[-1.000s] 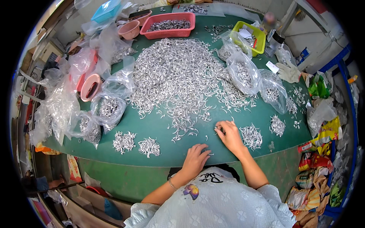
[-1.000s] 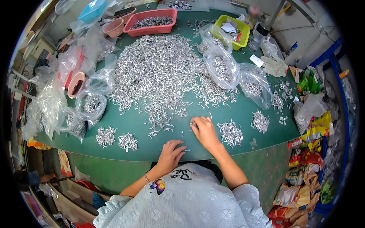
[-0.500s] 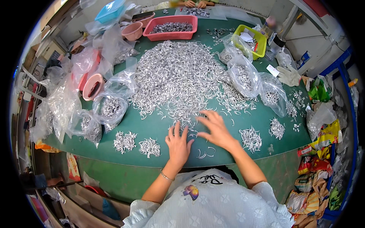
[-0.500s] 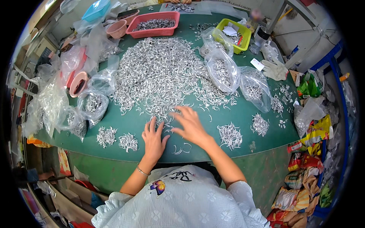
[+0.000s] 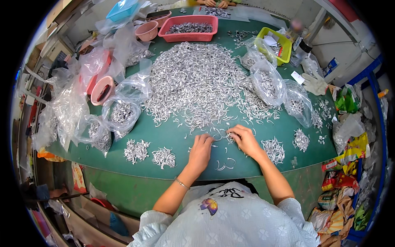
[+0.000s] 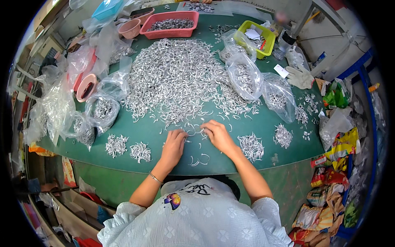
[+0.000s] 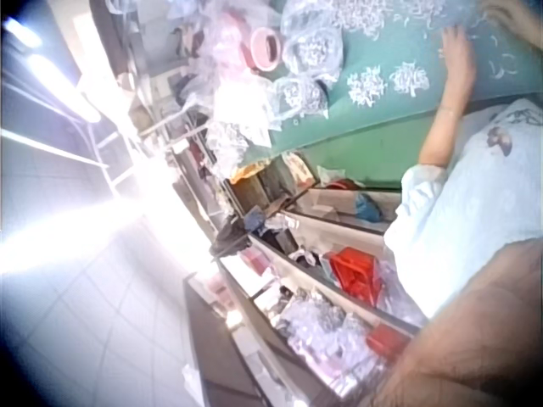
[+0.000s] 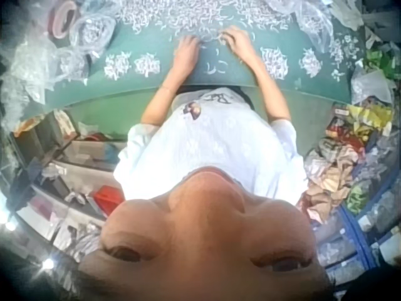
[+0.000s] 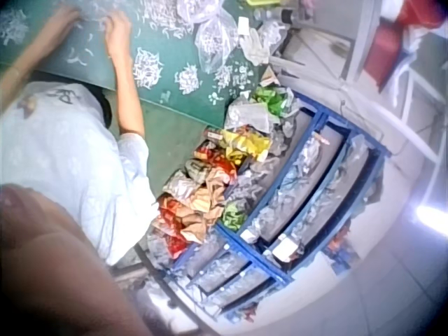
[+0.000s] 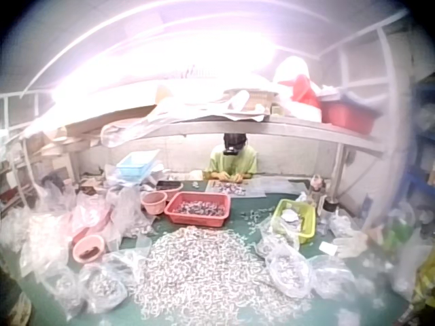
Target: The person sorts small curved silver metal components by hand on a green workbench, gathering them into piles and moving some into a pink plastic bin.
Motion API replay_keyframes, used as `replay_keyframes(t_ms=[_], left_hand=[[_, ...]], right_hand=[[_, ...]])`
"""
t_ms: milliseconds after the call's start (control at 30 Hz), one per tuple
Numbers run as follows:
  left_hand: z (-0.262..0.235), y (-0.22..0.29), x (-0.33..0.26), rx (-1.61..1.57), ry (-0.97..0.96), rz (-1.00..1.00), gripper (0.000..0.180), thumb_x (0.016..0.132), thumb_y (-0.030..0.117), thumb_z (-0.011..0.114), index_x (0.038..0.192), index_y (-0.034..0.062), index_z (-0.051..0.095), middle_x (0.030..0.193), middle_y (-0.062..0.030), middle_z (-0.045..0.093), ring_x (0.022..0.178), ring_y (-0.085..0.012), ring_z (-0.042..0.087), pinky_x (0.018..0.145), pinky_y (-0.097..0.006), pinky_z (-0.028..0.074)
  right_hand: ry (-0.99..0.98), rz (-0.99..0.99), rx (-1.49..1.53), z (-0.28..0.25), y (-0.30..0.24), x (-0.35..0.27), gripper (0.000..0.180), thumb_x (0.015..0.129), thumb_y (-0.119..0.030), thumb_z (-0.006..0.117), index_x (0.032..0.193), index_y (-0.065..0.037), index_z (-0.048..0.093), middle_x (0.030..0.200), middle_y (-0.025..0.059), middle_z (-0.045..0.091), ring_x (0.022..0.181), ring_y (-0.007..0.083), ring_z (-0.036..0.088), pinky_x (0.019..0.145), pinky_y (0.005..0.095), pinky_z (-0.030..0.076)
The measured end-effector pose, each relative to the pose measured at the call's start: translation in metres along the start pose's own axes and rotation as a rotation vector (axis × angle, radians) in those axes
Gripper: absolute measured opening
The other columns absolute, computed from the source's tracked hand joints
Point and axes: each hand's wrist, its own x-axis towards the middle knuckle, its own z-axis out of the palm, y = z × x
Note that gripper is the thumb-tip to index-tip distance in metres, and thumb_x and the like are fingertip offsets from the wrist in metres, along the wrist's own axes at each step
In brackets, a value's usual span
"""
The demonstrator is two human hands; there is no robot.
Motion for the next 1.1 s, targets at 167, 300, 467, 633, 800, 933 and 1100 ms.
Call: replay_keyframes(t_ms=[167, 300, 467, 633, 800, 933, 1100], left_hand=[[0.007, -0.005, 0.021, -0.139, 0.076, 0.001, 0.017, 0.084, -0.007, 0.058, 0.100, 0.0002, 0.061, 0.097, -0.0153, 0.059, 0.088, -0.0334, 0.057, 0.079, -0.037, 0.047], [0.002, -0.005, 0.027, -0.288, 0.096, -0.104, 0.018, 0.084, -0.011, 0.057, 0.099, -0.0006, 0.062, 0.096, -0.0135, 0.061, 0.086, -0.0263, 0.060, 0.072, -0.032, 0.048], [-0.007, 0.007, 0.033, -0.363, 0.094, -0.242, 0.022, 0.084, -0.011, 0.056, 0.100, 0.0006, 0.065, 0.100, -0.0125, 0.063, 0.088, -0.0233, 0.062, 0.067, -0.030, 0.048], [-0.020, 0.001, 0.033, -0.246, -0.048, -0.222, 0.026, 0.082, -0.008, 0.062, 0.106, 0.0015, 0.064, 0.111, -0.0128, 0.061, 0.102, -0.0268, 0.060, 0.084, -0.032, 0.049], [-0.044, 0.020, 0.046, 0.315, -0.282, -0.068, 0.053, 0.073, 0.009, 0.077, 0.124, 0.0073, 0.060, 0.138, -0.0154, 0.045, 0.126, -0.0389, 0.041, 0.100, -0.048, 0.039], [-0.042, 0.004, 0.041, 0.287, -0.380, -0.161, 0.057, 0.071, 0.015, 0.081, 0.124, 0.0079, 0.060, 0.144, -0.0163, 0.039, 0.127, -0.0421, 0.037, 0.101, -0.051, 0.037], [-0.032, -0.006, 0.043, 0.200, -0.321, -0.184, 0.039, 0.073, 0.008, 0.077, 0.110, 0.0057, 0.067, 0.139, -0.0153, 0.044, 0.117, -0.0393, 0.043, 0.098, -0.047, 0.041]], right_hand=[[0.064, 0.201, 0.121, -0.003, -0.005, 0.005, 0.013, 0.086, -0.002, 0.066, 0.099, 0.001, 0.068, 0.077, 0.0095, 0.062, 0.062, 0.0155, 0.055, 0.058, 0.0284, 0.044], [0.045, 0.327, 0.294, 0.001, 0.005, 0.003, 0.013, 0.091, -0.003, 0.063, 0.102, 0.001, 0.067, 0.083, 0.0012, 0.066, 0.070, 0.0060, 0.056, 0.060, 0.0224, 0.045], [0.001, 0.334, 0.487, 0.007, 0.000, 0.012, 0.012, 0.092, -0.006, 0.062, 0.102, 0.001, 0.065, 0.085, 0.0000, 0.066, 0.072, 0.0039, 0.055, 0.062, 0.0213, 0.044], [-0.038, 0.225, 0.347, -0.010, -0.005, 0.018, 0.016, 0.090, -0.011, 0.063, 0.102, 0.001, 0.063, 0.080, 0.0082, 0.063, 0.067, 0.0165, 0.057, 0.063, 0.0296, 0.047], [0.084, -0.012, 0.070, -0.008, 0.022, 0.013, 0.019, 0.085, -0.012, 0.067, 0.101, -0.002, 0.064, 0.091, 0.0096, 0.060, 0.087, 0.0292, 0.057, 0.081, 0.0373, 0.047], [0.072, 0.027, -0.017, -0.013, 0.015, 0.011, 0.024, 0.080, -0.012, 0.070, 0.102, -0.004, 0.065, 0.104, 0.0081, 0.057, 0.098, 0.0287, 0.053, 0.085, 0.0384, 0.045], [-0.017, 0.032, -0.015, -0.014, 0.014, 0.007, 0.038, 0.077, -0.015, 0.074, 0.112, -0.005, 0.063, 0.117, 0.0105, 0.052, 0.110, 0.0309, 0.048, 0.092, 0.0411, 0.042]])
